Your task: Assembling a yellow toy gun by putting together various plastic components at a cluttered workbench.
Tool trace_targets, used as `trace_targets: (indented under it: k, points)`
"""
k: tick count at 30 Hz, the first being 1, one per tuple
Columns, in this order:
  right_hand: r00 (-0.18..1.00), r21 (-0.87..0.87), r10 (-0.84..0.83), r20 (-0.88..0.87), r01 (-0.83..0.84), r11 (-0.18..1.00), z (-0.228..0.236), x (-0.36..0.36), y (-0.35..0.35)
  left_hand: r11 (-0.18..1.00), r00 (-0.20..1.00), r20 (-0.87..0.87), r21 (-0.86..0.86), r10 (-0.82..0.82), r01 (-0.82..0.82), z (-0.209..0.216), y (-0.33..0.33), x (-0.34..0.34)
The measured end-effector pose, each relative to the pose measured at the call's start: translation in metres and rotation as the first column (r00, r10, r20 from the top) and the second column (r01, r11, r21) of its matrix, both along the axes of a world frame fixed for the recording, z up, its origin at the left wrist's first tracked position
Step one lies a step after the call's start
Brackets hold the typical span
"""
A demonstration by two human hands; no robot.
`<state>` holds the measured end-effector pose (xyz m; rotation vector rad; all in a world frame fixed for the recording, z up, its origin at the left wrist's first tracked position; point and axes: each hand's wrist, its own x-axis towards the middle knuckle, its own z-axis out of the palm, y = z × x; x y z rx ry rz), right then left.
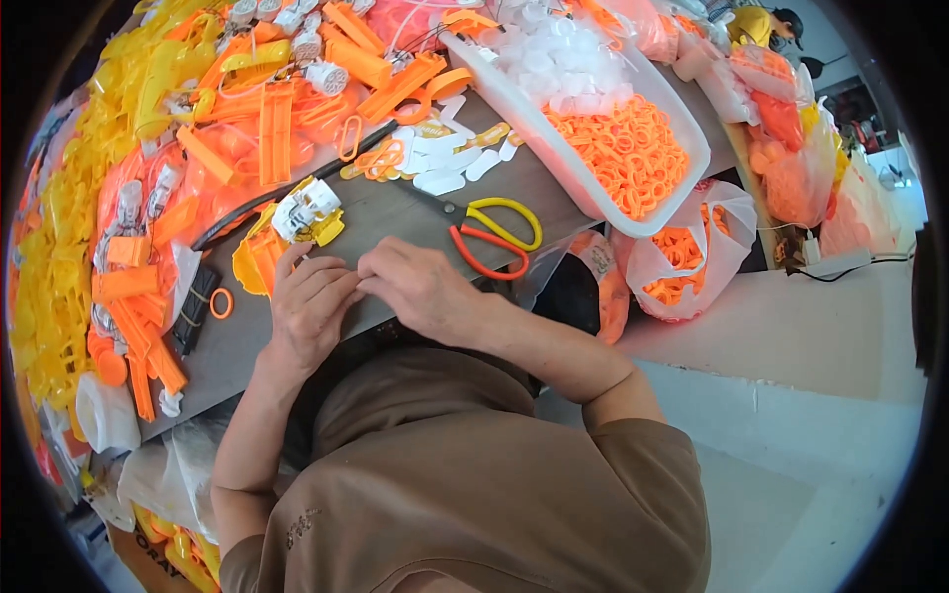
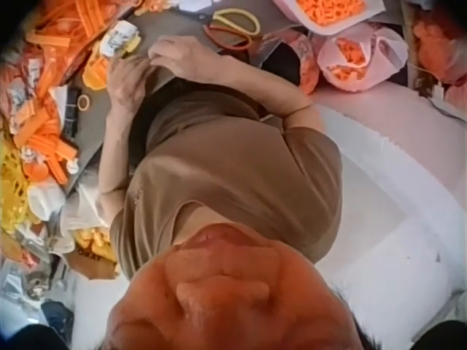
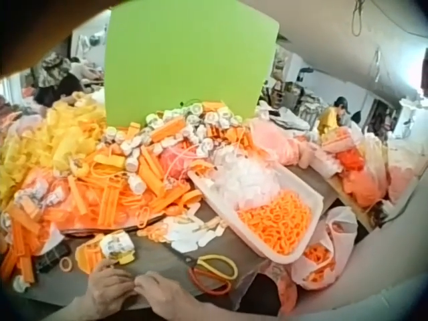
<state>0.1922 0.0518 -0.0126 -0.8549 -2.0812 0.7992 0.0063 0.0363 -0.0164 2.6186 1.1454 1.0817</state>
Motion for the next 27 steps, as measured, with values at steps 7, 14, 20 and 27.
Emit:
trace_targets:
  k: [7,14,20,27]
  points:
    - [0.700,0.326,-0.608,0.374,0.515,0.793,0.065,0.131,0.116,0.986,0.973,0.203,-0.148,0.111,-0.082,-0.001,0.007,0.007]
    - [0.410,0.395,-0.636,0.654,0.531,0.749,0.023,0.183,0.178,0.979,0.959,0.246,-0.180,0.140,-0.097,0.000,0.010,0.011]
    - [0.561,0.352,-0.636,0.531,0.536,0.767,0.072,0.160,0.130,0.856,0.826,0.452,-0.513,0.337,-0.069,0.004,0.002,0.005]
    - [0.905,-0.487,-0.145,-0.401,-0.076,0.870,0.040,0.051,0.035,0.808,0.775,0.539,-0.586,0.331,0.062,0.013,-0.006,-0.001]
